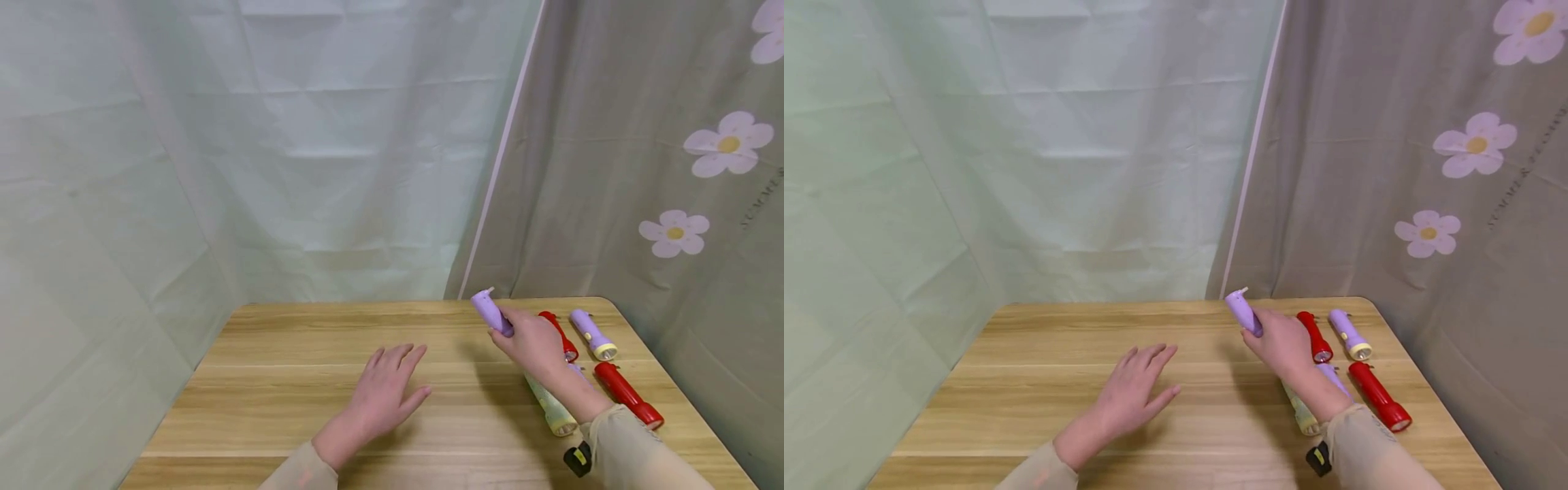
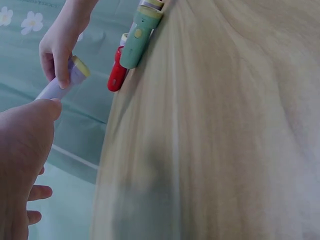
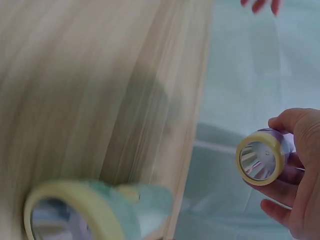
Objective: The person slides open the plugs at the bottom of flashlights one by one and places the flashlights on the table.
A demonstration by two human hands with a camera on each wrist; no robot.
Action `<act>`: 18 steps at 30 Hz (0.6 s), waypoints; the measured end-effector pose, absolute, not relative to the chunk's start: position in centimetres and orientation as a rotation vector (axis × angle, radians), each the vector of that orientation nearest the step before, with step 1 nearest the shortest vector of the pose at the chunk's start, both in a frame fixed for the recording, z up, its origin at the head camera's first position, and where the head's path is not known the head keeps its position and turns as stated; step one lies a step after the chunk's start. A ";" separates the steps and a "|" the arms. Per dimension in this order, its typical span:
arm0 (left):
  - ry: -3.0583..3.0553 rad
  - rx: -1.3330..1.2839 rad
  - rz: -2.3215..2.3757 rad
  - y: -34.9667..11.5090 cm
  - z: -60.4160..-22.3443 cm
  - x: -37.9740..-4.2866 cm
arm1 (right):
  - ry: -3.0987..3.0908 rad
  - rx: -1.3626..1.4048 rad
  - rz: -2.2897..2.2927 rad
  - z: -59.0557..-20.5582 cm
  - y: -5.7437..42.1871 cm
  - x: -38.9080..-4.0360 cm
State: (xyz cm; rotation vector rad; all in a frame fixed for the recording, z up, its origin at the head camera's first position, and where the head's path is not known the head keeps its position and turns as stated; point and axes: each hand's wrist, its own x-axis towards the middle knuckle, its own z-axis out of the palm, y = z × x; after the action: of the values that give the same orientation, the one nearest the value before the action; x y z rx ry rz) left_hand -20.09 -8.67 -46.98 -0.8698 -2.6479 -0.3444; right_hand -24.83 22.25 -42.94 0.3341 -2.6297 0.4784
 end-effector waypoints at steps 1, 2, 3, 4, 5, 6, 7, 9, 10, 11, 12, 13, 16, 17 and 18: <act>-2.659 -0.868 -0.336 -8.7 -47.1 -20.1 | -2.636 0.317 0.475 -43.0 22.6 -25.1; -2.668 -0.868 -0.334 -8.6 -47.3 -20.1 | -2.643 0.298 0.475 -43.1 23.0 -25.4; -2.675 -0.869 -0.328 -8.6 -47.4 -20.0 | -2.647 0.281 0.467 -43.2 23.4 -25.6; -2.682 -0.872 -0.323 -8.6 -47.5 -20.0 | -2.653 0.266 0.463 -43.3 23.7 -25.9; -2.688 -0.875 -0.318 -8.5 -47.6 -19.9 | -2.659 0.253 0.465 -43.4 23.9 -26.1; -2.691 -0.878 -0.315 -8.4 -47.8 -19.9 | -2.665 0.240 0.459 -43.5 24.2 -26.3; -2.692 -0.882 -0.317 -8.3 -47.9 -19.8 | -2.673 0.227 0.460 -43.6 24.4 -26.5; -2.695 -0.890 -0.322 -8.2 -48.1 -19.7 | -2.695 0.206 0.463 -43.8 24.8 -27.0; -2.696 -0.893 -0.327 -8.1 -48.2 -19.7 | -2.711 0.194 0.466 -43.9 25.0 -27.2; -2.697 -0.894 -0.328 -8.0 -48.3 -19.6 | -2.727 0.179 0.471 -44.0 25.2 -27.4; -2.695 -0.895 -0.332 -7.9 -48.4 -19.6 | -2.744 0.163 0.472 -44.1 25.4 -27.6; -2.693 -0.897 -0.338 -7.8 -48.4 -19.5 | -2.762 0.149 0.476 -44.2 25.5 -27.7; -2.687 -0.895 -0.344 -7.5 -48.6 -19.4 | -2.822 0.094 0.483 -44.6 26.0 -28.2; -2.686 -0.895 -0.350 -7.4 -48.7 -19.4 | -2.841 0.077 0.488 -44.7 26.1 -28.3; -2.685 -0.894 -0.354 -7.3 -48.8 -19.4 | -2.860 0.063 0.490 -44.9 26.2 -28.4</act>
State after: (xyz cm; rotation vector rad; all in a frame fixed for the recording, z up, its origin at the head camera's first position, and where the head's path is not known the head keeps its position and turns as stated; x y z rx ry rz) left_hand -19.37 -7.31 -48.79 -0.8942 -2.6850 -0.3541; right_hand -28.40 26.20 -44.88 0.0626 -2.8603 0.4904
